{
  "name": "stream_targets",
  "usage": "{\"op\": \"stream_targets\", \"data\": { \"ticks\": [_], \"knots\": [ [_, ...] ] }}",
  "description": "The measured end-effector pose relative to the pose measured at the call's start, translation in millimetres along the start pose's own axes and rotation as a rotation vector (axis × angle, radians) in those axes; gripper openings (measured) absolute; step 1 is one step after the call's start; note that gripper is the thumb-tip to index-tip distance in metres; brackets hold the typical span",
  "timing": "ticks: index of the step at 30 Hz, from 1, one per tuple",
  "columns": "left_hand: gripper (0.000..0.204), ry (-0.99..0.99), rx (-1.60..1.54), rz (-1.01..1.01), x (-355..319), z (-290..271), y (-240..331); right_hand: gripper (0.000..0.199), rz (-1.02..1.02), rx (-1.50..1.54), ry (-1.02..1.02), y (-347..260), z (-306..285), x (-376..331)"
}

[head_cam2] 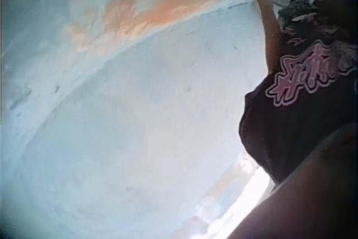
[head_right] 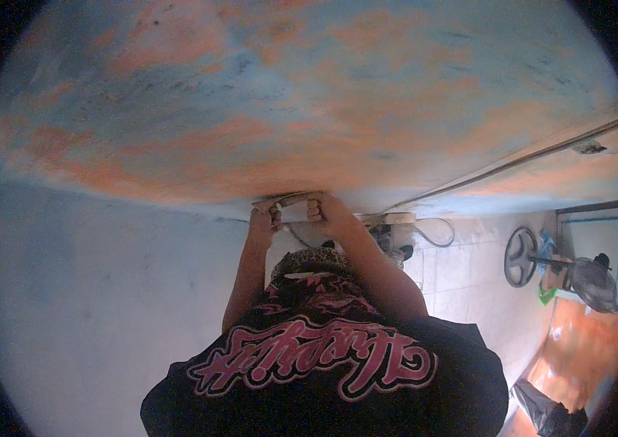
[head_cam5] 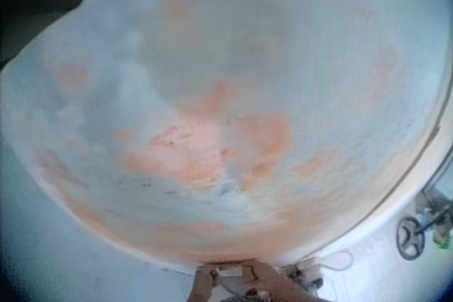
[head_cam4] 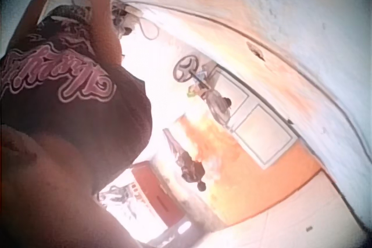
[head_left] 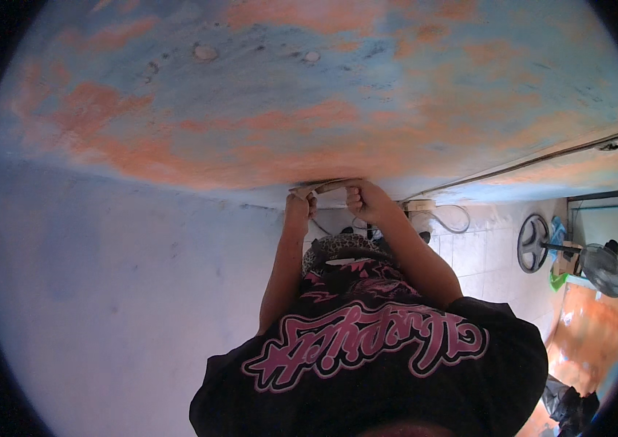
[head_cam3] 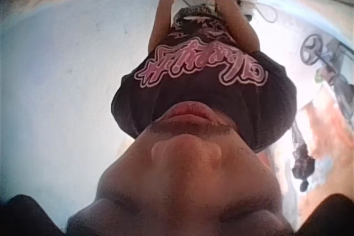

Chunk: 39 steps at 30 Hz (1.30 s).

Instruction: The person sands a wall surface and its corner using sandpaper by hand.

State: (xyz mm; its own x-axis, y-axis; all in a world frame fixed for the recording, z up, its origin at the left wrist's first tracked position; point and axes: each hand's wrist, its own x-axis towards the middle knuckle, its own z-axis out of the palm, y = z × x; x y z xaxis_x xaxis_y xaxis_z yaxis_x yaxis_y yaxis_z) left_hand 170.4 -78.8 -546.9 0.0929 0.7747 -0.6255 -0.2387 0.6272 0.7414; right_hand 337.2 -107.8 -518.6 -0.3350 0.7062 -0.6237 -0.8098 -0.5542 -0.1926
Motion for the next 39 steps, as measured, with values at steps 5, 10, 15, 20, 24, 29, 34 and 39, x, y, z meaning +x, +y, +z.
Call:
{"op": "stream_targets", "data": {
  "ticks": [5, 10, 15, 20, 24, 29, 34, 39],
  "knots": [
    [0.020, 0.080, 0.001, 0.017, 6.4, -23.6, 20.1, 0.020, 0.080, 0.010, -0.011, 13.3, 25.6, 16.0],
    [0.022, -0.007, 0.131, -0.040, -3.2, -3.0, 7.7, 0.021, 0.037, 0.074, 0.010, -5.6, 10.1, -13.6],
    [0.022, 0.000, 0.083, 0.010, 6.8, -25.1, 23.1, 0.022, -0.047, 0.022, -0.097, 12.2, 20.5, 8.0],
    [0.024, -0.057, 0.117, 0.030, 0.7, -6.1, 11.3, 0.021, 0.026, 0.152, -0.023, -4.1, 0.1, -6.5],
    [0.022, 0.007, 0.153, -0.047, -4.4, 0.1, 22.8, 0.021, -0.191, -0.045, -0.044, 6.6, 13.6, -1.2],
    [0.023, 0.071, 0.020, -0.030, 12.3, -30.0, 20.0, 0.019, 0.042, 0.053, 0.022, 14.9, 26.1, 15.9],
    [0.022, 0.023, 0.120, -0.019, 5.5, -0.6, 9.5, 0.020, 0.005, 0.114, -0.052, 2.5, -4.2, 12.9],
    [0.019, 0.127, 0.012, -0.031, 19.9, -39.4, 6.7, 0.020, 0.065, 0.011, 0.015, 22.9, 30.1, 23.9]
  ]
}}
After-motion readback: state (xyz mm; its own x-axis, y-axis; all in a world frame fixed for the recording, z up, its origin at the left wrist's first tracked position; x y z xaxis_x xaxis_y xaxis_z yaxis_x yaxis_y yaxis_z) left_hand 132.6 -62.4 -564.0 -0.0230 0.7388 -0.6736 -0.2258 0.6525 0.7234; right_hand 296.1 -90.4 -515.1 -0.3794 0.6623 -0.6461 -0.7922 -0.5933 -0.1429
